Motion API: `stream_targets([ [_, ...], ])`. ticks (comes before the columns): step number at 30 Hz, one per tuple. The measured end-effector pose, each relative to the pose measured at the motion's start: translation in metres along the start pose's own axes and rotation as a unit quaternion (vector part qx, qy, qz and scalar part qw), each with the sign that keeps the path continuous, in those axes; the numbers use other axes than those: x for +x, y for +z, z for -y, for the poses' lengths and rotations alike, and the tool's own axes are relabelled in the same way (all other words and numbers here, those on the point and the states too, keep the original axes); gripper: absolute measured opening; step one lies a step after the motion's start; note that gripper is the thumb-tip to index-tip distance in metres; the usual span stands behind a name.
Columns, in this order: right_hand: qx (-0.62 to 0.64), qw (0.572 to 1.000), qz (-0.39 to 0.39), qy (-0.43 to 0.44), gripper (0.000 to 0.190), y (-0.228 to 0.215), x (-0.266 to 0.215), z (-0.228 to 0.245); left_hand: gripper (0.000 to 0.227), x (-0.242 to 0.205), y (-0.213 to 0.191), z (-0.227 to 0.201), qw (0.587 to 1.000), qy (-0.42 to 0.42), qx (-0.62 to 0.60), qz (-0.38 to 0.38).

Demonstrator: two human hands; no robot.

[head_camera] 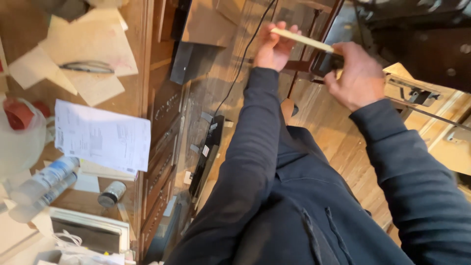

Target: Measuring, cutting wooden mouldings with a miter saw, and joining corners using an underpinner to construct a picture frame.

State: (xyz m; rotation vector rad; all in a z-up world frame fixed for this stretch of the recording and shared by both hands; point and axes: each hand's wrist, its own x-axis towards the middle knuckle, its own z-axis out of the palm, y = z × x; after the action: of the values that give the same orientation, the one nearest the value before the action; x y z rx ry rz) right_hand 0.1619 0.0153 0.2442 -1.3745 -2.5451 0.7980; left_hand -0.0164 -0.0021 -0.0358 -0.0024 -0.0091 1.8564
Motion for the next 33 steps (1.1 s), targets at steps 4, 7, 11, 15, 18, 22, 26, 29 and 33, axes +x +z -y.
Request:
stream_targets([
  [4,-0.030,0.999,-0.005,0.021,0.046,0.001,0.002,0.003,0.027,0.020,0.087,-0.054,0.989,-0.007,0.149,0.020],
  [7,-0.036,0.999,-0.022,0.024,0.043,-0.002,0.004,0.010,0.025,0.049,0.175,-0.076,0.881,-0.101,0.459,0.059],
  [11,-0.045,0.998,-0.053,0.009,0.039,-0.006,0.012,0.021,0.030,0.076,0.248,-0.044,0.449,-0.232,0.806,0.308],
  [15,-0.039,0.996,-0.064,0.039,0.038,-0.009,0.016,0.020,0.035,0.087,0.244,-0.021,0.335,-0.376,0.788,0.355],
  [18,-0.016,0.996,-0.037,0.077,0.038,-0.006,0.018,0.020,0.035,0.091,0.256,-0.017,0.326,-0.422,0.778,0.331],
  [22,-0.076,0.993,-0.048,0.077,0.028,0.006,0.013,0.024,0.031,0.094,0.260,-0.011,0.327,-0.455,0.783,0.271],
  [26,-0.161,0.983,-0.030,0.083,0.041,0.007,0.018,0.034,0.031,0.101,0.253,-0.012,0.353,-0.527,0.744,0.212],
  [29,-0.220,0.969,0.022,0.110,0.046,0.006,0.027,0.045,0.038,0.107,0.257,-0.007,0.321,-0.526,0.754,0.228],
  [33,-0.214,0.955,0.075,0.193,0.046,0.017,0.030,0.050,0.040,0.109,0.260,-0.004,0.281,-0.536,0.761,0.232],
])
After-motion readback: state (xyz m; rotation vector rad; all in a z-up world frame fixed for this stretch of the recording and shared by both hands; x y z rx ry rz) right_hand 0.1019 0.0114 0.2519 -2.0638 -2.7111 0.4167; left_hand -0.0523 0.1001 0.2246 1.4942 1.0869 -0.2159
